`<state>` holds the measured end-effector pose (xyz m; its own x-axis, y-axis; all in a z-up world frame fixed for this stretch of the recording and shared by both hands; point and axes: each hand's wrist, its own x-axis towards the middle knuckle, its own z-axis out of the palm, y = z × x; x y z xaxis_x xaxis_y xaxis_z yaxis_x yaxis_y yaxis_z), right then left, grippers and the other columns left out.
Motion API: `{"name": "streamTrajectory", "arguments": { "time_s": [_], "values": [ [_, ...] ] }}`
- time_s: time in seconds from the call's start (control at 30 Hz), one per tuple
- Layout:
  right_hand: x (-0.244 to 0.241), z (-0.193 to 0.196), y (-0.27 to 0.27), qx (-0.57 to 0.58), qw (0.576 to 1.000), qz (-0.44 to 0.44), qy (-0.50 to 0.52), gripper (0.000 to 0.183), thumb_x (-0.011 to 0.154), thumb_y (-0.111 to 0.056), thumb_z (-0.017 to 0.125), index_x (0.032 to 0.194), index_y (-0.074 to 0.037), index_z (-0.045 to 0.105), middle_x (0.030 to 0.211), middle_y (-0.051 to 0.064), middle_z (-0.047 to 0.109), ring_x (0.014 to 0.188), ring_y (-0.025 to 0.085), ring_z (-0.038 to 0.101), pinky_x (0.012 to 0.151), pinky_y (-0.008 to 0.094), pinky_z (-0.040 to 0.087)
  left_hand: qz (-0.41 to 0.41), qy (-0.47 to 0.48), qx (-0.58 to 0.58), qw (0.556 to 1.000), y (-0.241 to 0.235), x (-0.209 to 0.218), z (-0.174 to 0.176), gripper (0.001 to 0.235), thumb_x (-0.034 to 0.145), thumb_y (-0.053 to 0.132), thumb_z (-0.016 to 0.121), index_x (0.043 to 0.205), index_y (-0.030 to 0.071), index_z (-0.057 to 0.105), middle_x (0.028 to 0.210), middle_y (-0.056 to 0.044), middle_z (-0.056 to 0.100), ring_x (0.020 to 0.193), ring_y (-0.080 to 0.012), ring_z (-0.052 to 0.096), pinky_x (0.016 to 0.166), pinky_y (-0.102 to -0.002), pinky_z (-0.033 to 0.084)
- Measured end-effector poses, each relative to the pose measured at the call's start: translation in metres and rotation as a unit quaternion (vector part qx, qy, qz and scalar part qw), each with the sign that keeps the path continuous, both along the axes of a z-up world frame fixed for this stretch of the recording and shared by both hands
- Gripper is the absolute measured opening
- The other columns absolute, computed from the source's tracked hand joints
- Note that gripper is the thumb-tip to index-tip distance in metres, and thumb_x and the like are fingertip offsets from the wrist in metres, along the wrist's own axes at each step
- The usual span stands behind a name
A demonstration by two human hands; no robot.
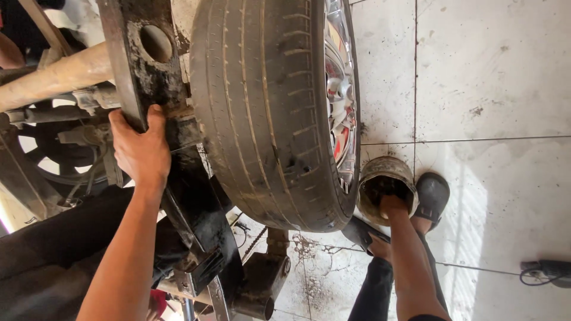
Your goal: The person cleans the undercarriage of a vehicle using a rag and a bucket of liquid. They wipe the metal frame and tire area, repeatedly dipping the rag into the bucket to clean various parts of the chassis.
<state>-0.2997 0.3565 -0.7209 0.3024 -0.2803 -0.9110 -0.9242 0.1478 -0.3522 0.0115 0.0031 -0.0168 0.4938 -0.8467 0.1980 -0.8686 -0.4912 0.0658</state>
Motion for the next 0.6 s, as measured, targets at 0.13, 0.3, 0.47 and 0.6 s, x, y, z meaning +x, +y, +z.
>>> {"name": "streamTrajectory", "arguments": {
  "time_s": [0.13, 0.3, 0.47, 0.6],
  "values": [
    [-0.006, 0.081, -0.026, 0.017, 0.996, -0.075, 0.051, 0.038, 0.088, -0.027, 0.07, 0.123, -0.011, 0.075, 0.147, 0.025, 0.06, 0.13, 0.042, 0.066, 0.107, 0.053, 0.055, 0.033, 0.016, 0.01, 0.999, -0.003, -0.003, 0.005, 0.053, 0.097, 0.053, 0.068, 0.116, 0.006, 0.053, 0.105, -0.018, 0.068, 0.097, -0.0429, 0.066, 0.088, -0.054, 0.048],
    [-0.009, 0.064, 0.002, -0.118, 0.986, -0.11, 0.044, 0.096, 0.073, -0.007, 0.076, 0.162, -0.015, 0.041, 0.164, 0.023, 0.014, 0.132, 0.048, 0.05, 0.105, 0.052, 0.047, 0.001, -0.013, 0.012, 1.0, -0.001, 0.004, -0.002, 0.056, 0.098, 0.053, 0.069, 0.117, 0.003, 0.052, 0.109, -0.021, 0.066, 0.098, -0.0454, 0.064, 0.085, -0.055, 0.047],
    [-0.003, 0.066, -0.012, -0.034, 0.993, -0.113, -0.017, 0.074, 0.077, -0.014, 0.078, 0.146, -0.013, 0.052, 0.145, 0.029, 0.048, 0.128, 0.045, 0.06, 0.105, 0.047, 0.053, 0.013, -0.007, 0.009, 1.0, -0.002, 0.004, -0.001, 0.058, 0.097, 0.054, 0.068, 0.121, 0.004, 0.052, 0.113, -0.021, 0.067, 0.102, -0.0455, 0.064, 0.088, -0.055, 0.047],
    [-0.008, 0.218, -0.073, -0.02, 0.99, -0.127, 0.056, 0.045, 0.092, -0.044, 0.064, 0.116, -0.009, 0.078, 0.119, 0.022, 0.074, 0.115, 0.04, 0.071, 0.1, 0.049, 0.058, -0.008, -0.01, -0.003, 1.0, 0.0, 0.009, -0.005, 0.059, 0.098, 0.054, 0.069, 0.124, 0.003, 0.053, 0.117, -0.022, 0.066, 0.104, -0.0468, 0.063, 0.088, -0.055, 0.046]
  ]
}}
